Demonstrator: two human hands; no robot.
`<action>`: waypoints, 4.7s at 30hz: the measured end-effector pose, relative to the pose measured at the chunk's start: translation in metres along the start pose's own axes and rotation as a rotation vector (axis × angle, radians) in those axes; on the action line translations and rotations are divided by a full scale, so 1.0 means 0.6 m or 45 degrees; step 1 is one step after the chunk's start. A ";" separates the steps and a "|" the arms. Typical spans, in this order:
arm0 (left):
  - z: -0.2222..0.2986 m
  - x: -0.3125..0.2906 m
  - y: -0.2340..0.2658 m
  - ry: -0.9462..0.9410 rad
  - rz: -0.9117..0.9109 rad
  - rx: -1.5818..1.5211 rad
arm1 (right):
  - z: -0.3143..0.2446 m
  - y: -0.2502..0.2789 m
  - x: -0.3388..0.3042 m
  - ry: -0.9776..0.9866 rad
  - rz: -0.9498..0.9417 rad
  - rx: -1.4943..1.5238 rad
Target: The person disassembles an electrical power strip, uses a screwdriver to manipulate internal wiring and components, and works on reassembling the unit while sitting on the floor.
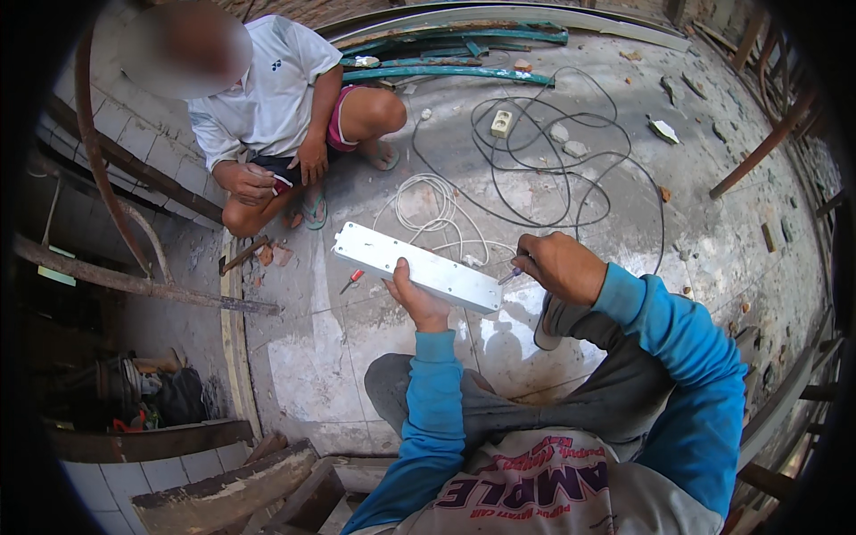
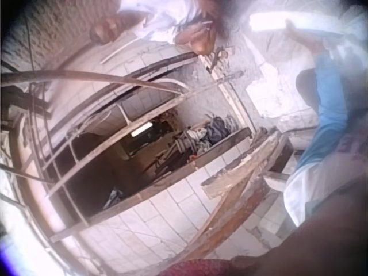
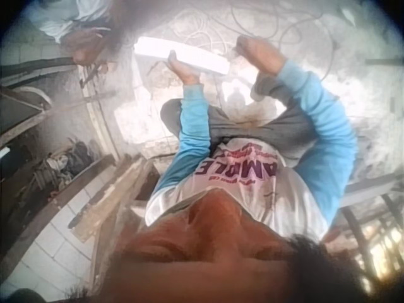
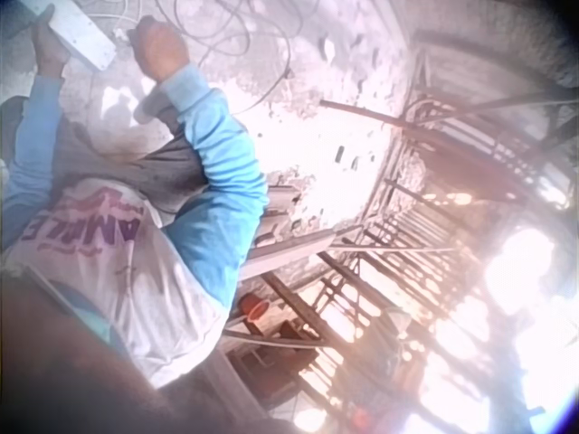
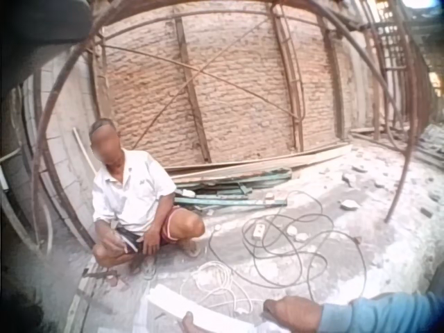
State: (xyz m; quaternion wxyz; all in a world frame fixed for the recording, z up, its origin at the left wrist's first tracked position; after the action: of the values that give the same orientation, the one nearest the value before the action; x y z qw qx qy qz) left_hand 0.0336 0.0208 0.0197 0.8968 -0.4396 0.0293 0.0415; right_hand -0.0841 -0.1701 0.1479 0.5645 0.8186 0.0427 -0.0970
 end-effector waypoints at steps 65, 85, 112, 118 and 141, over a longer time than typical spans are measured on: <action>-0.002 0.006 0.006 0.122 -0.031 -0.073 | 0.007 0.000 -0.011 0.256 0.316 0.112; -0.008 0.014 0.019 0.129 -0.066 -0.034 | 0.001 0.007 -0.004 -0.086 -0.024 -0.128; -0.007 0.010 0.015 0.095 -0.074 -0.024 | -0.004 0.016 -0.007 -0.101 -0.088 -0.015; -0.010 0.011 0.014 0.122 -0.043 -0.072 | 0.008 -0.002 -0.013 0.371 0.303 -0.082; -0.009 0.006 0.007 0.136 -0.008 -0.078 | 0.010 0.012 -0.008 0.023 0.323 0.249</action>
State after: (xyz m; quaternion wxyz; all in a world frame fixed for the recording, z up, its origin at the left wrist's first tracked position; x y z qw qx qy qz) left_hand 0.0368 0.0192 0.0128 0.8802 -0.4685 0.0744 0.0162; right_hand -0.0880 -0.1780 0.1538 0.4894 0.8693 -0.0658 -0.0212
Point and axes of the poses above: each hand's wrist, its own x-axis towards the middle knuckle, its own y-axis out of the back of the hand, z = x × y, the point moved 2 cm from there along x, towards the middle knuckle, and after that the axes turned 12 degrees about -x, right-handed, at the moved point
